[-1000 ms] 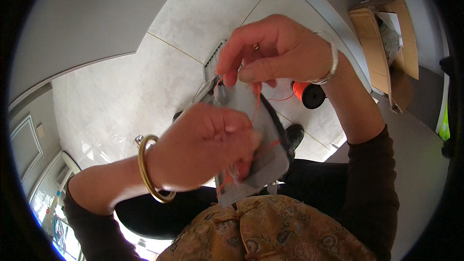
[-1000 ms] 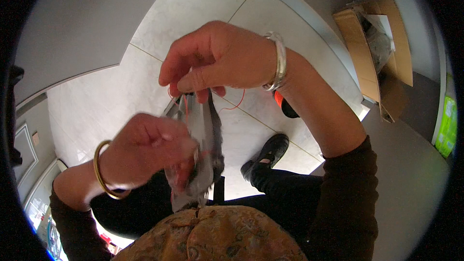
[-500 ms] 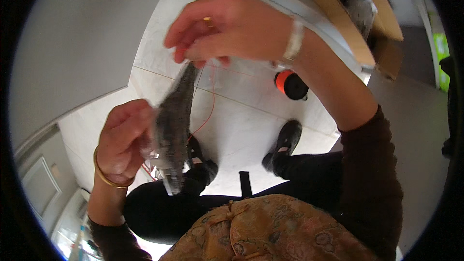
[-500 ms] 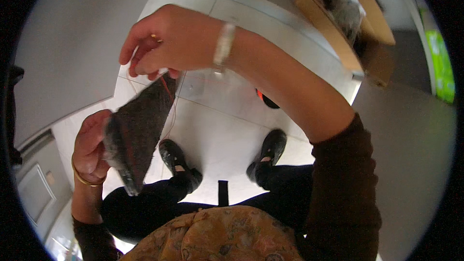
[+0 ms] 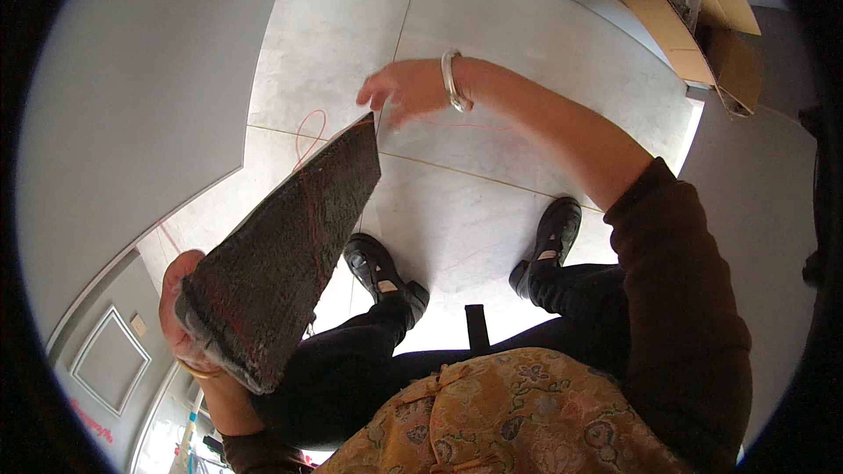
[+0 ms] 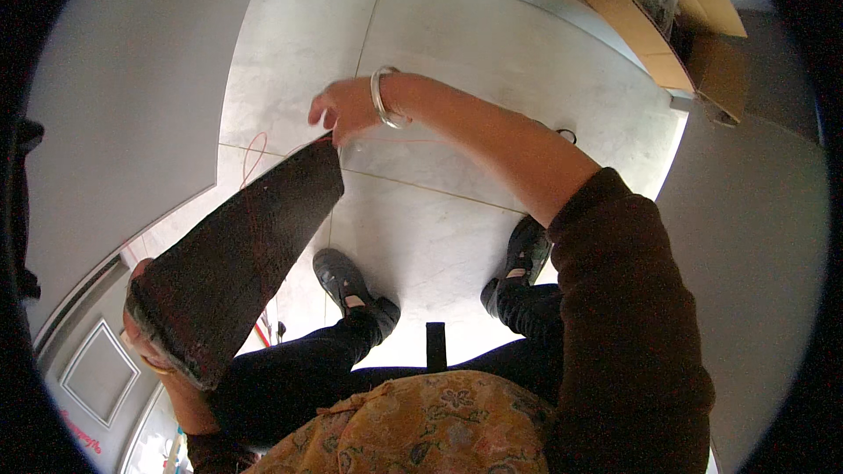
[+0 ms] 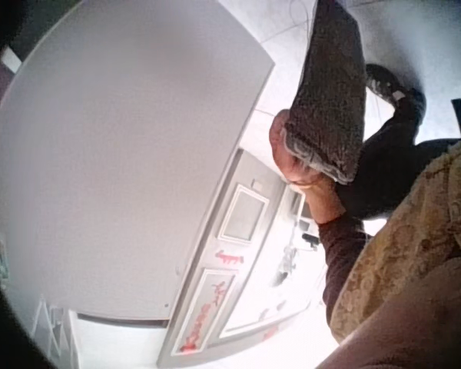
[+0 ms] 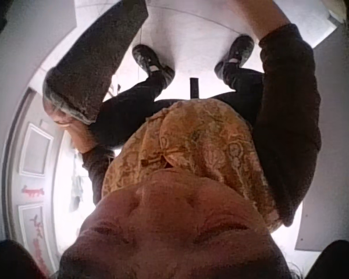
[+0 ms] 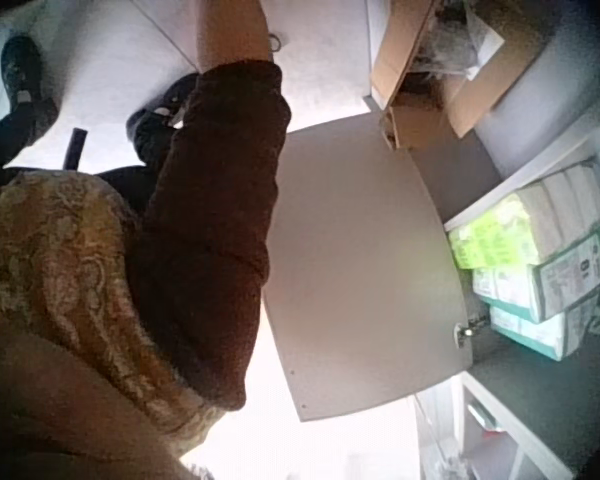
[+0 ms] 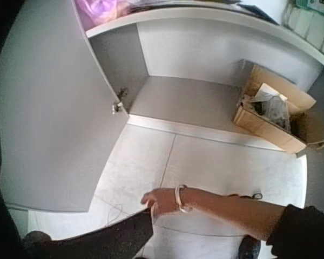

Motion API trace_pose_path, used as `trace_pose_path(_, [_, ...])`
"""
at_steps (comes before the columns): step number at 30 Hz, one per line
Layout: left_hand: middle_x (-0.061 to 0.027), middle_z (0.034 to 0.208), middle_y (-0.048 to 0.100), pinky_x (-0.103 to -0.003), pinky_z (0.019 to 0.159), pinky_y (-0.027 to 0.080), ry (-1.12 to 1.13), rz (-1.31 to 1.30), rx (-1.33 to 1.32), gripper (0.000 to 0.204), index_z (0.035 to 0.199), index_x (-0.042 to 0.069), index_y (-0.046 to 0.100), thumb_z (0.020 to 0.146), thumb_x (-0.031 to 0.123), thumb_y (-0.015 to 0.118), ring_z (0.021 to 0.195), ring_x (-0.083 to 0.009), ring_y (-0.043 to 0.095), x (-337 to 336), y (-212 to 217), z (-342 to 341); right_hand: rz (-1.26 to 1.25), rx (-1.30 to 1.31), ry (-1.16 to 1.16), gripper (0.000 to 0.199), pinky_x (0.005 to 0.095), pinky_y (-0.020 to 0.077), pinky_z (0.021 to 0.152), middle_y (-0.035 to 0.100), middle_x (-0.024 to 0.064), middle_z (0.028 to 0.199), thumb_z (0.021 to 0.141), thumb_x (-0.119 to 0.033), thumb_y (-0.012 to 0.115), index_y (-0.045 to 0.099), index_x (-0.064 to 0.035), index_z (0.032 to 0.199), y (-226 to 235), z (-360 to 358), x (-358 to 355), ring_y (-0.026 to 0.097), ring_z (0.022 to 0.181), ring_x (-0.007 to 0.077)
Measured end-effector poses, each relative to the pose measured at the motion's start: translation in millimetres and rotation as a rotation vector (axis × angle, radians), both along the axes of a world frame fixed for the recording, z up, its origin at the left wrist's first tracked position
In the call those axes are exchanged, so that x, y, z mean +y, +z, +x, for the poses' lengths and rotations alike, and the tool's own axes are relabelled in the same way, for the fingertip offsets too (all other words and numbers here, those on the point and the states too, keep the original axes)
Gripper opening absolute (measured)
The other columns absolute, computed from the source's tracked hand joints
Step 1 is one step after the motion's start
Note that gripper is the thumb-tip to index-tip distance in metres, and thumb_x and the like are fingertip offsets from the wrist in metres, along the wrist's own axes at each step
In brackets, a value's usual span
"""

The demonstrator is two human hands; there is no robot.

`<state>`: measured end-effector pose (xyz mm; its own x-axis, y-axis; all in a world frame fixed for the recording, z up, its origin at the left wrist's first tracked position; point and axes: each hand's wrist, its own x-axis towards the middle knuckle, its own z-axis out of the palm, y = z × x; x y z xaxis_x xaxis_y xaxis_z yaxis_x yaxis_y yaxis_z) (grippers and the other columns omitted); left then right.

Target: The person attaches a red string to a mop head, then retrieves a red mop pad from a cabinet and places it on the mop head. The person then closes the cabinet and holds the assembled mop.

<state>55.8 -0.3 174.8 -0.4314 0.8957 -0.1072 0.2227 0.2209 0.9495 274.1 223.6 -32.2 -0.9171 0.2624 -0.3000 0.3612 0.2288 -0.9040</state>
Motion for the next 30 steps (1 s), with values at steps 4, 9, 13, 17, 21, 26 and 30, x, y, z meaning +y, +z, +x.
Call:
trace_pose_path(4, [-0.0095,0.070,0.057,-0.025,0.050,0.045,0.125,-0.064,-0.341,0.030,0.082,0.000,0.049,0.089,0.029,0.051,0.057,-0.0157,0.055,-0.7,14.6,-4.7,-0.413,-0.054,0.071,0.031,0.0328,0.0531,0.064,0.066,0.0037,0.087,0.079,-0.025,0.071,0.066,-0.0080,0.104,-2.5,0.6,-0.9,0.063,0.077,0.0142])
trace_pose_path(9, [-0.0126,0.076,0.057,-0.027,0.055,0.047,0.186,-0.120,-0.117,0.027,0.086,0.001,0.049,0.090,0.027,0.049,0.064,-0.0180,0.057,-16.6,38.3,-13.4,-0.592,-0.004,-0.097,0.023,0.0288,0.0535,0.059,0.064,0.0031,0.080,0.082,-0.024,0.068,0.067,-0.0074,0.097,-4.1,-1.2,6.6,0.062,0.069,0.0122])
trace_pose_path(13, [-0.0154,0.085,0.057,-0.031,0.062,0.048,0.158,-0.062,-0.135,0.027,0.093,0.000,0.050,0.092,0.028,0.046,0.074,-0.0207,0.057,-26.6,43.5,-15.6,-0.427,-0.007,-0.301,0.021,0.0283,0.0543,0.058,0.063,0.0032,0.080,0.084,-0.025,0.067,0.068,-0.0075,0.095,-40.5,-2.0,7.7,0.062,0.069,0.0121])
trace_pose_path(17, [-0.0183,0.093,0.057,-0.036,0.069,0.048,0.132,-0.038,-0.215,0.029,0.100,0.000,0.051,0.093,0.028,0.044,0.083,-0.0233,0.057,-31.2,44.0,-22.4,-0.486,-0.168,-0.281,0.019,0.0310,0.0536,0.058,0.064,0.0028,0.084,0.082,-0.022,0.066,0.067,-0.0099,0.097,-97.1,7.5,-19.3,0.062,0.072,0.0133])
trace_pose_path(21, [-0.0212,0.101,0.057,-0.040,0.076,0.049,0.089,-0.043,-0.411,0.033,0.106,-0.001,0.052,0.095,0.028,0.041,0.092,-0.0260,0.057,-26.4,46.7,-38.2,-0.661,-0.409,-0.140,0.021,0.0327,0.0533,0.060,0.065,0.0030,0.088,0.079,-0.023,0.068,0.068,-0.0124,0.096,-119.2,20.9,-75.8,0.061,0.075,0.0147])
trace_pose_path(26, [-0.0248,0.112,0.057,-0.045,0.084,0.050,-0.033,-0.082,-0.882,0.038,0.115,-0.001,0.053,0.097,0.028,0.038,0.104,-0.0293,0.058,19.0,36.5,-81.8,-0.722,-0.355,0.278,0.018,0.0305,0.0522,0.062,0.066,0.0022,0.083,0.079,-0.021,0.066,0.069,-0.0106,0.094,-77.8,12.3,-115.2,0.061,0.076,0.0135])
trace_pose_path(30, [-0.0282,0.121,0.055,-0.048,0.091,0.049,-0.157,-0.006,-1.154,0.039,0.119,-0.001,0.056,0.098,0.025,0.036,0.116,-0.0323,0.055,56.4,-2.5,-109.4,-0.635,-0.342,0.559,0.020,0.0337,0.0522,0.068,0.067,0.0029,0.092,0.080,-0.021,0.066,0.068,-0.0113,0.098,-30.4,-6.4,-99.4,0.062,0.080,0.0158])
